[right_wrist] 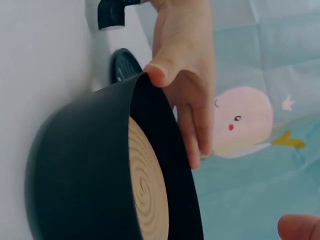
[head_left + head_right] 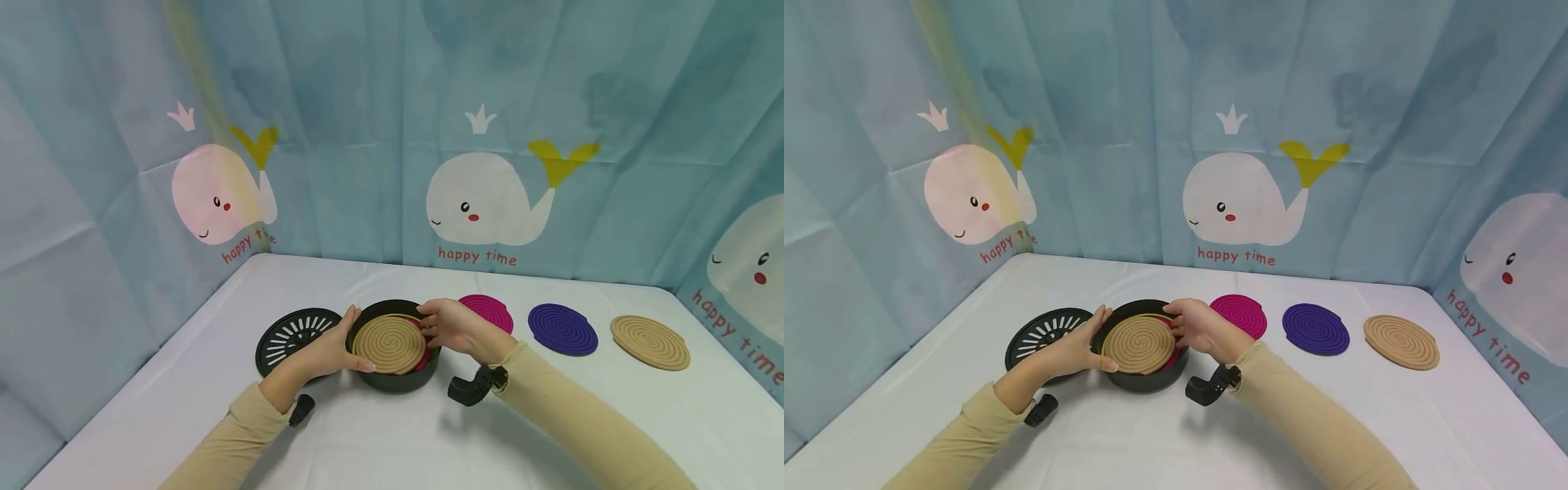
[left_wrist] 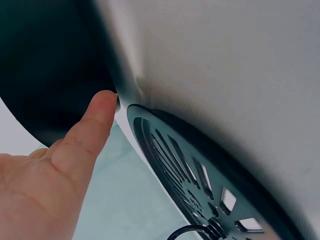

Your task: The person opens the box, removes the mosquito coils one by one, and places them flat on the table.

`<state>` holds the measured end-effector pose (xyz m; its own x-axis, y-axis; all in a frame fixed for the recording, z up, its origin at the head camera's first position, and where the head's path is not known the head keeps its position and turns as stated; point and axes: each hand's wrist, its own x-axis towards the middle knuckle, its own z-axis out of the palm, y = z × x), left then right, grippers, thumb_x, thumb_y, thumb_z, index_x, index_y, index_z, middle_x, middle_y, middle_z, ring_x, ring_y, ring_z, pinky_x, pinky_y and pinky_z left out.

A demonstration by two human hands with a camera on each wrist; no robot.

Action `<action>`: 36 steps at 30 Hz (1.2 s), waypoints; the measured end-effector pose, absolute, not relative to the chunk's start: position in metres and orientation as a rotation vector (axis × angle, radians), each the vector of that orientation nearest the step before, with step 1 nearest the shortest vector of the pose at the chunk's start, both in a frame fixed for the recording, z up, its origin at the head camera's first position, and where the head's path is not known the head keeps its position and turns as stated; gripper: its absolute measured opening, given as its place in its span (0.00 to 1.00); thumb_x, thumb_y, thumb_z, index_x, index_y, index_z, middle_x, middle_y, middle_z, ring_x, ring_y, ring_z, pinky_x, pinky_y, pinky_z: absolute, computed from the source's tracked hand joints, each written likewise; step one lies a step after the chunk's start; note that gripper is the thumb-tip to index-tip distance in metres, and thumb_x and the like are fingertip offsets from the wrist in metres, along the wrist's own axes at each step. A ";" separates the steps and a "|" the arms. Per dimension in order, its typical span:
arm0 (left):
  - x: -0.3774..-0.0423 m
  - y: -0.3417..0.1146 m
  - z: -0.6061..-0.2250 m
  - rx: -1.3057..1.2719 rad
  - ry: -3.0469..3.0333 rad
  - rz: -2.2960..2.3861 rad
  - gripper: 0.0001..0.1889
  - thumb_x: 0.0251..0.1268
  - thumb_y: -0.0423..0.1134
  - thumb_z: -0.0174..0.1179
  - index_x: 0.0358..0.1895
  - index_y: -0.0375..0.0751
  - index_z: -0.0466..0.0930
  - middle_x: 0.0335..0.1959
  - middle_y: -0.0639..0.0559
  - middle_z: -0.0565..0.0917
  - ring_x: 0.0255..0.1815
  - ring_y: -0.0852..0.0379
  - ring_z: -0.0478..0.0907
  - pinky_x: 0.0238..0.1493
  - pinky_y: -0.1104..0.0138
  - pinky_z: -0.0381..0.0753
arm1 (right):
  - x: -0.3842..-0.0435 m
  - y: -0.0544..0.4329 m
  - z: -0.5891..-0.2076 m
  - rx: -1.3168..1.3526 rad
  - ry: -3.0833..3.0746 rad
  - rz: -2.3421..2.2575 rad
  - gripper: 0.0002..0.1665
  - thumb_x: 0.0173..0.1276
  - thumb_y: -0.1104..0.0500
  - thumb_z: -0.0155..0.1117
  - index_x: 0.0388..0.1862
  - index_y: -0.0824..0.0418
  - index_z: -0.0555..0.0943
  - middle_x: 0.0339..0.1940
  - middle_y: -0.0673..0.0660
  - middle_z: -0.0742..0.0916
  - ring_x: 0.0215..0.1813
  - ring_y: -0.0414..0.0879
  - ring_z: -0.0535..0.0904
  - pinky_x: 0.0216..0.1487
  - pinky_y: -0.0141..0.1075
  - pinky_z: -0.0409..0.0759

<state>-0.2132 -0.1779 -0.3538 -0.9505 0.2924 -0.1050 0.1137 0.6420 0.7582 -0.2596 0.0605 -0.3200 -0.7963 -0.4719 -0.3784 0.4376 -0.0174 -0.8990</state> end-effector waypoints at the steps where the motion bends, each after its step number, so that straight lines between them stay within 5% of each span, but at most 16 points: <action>1: -0.213 -0.178 -0.354 0.336 2.648 1.198 0.64 0.51 0.44 0.75 0.76 0.31 0.30 0.78 0.40 0.45 0.77 0.41 0.42 0.72 0.45 0.46 | -0.259 0.061 -0.321 -0.038 1.638 -1.879 0.39 0.75 0.61 0.41 0.76 0.76 0.39 0.75 0.78 0.48 0.75 0.71 0.42 0.71 0.61 0.42; 26: -0.212 -0.177 -0.351 0.329 2.659 1.190 0.63 0.51 0.43 0.75 0.76 0.30 0.30 0.78 0.39 0.46 0.77 0.40 0.42 0.72 0.45 0.46 | -0.254 0.068 -0.317 -0.123 1.607 -1.853 0.37 0.75 0.60 0.41 0.75 0.77 0.44 0.76 0.76 0.47 0.75 0.71 0.43 0.72 0.59 0.44; 36: -0.213 -0.177 -0.351 0.332 2.656 1.177 0.64 0.51 0.45 0.75 0.76 0.30 0.30 0.78 0.39 0.44 0.77 0.40 0.42 0.72 0.45 0.46 | -0.259 0.073 -0.317 -0.076 1.597 -1.921 0.28 0.77 0.60 0.42 0.69 0.76 0.58 0.73 0.74 0.60 0.60 0.55 0.65 0.70 0.53 0.58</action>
<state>-0.2132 -0.1772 -0.3512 -0.9509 0.2909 -0.1057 0.1171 0.6543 0.7472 -0.2591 0.0725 -0.3165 -0.7991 -0.4953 -0.3409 0.4254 -0.0651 -0.9026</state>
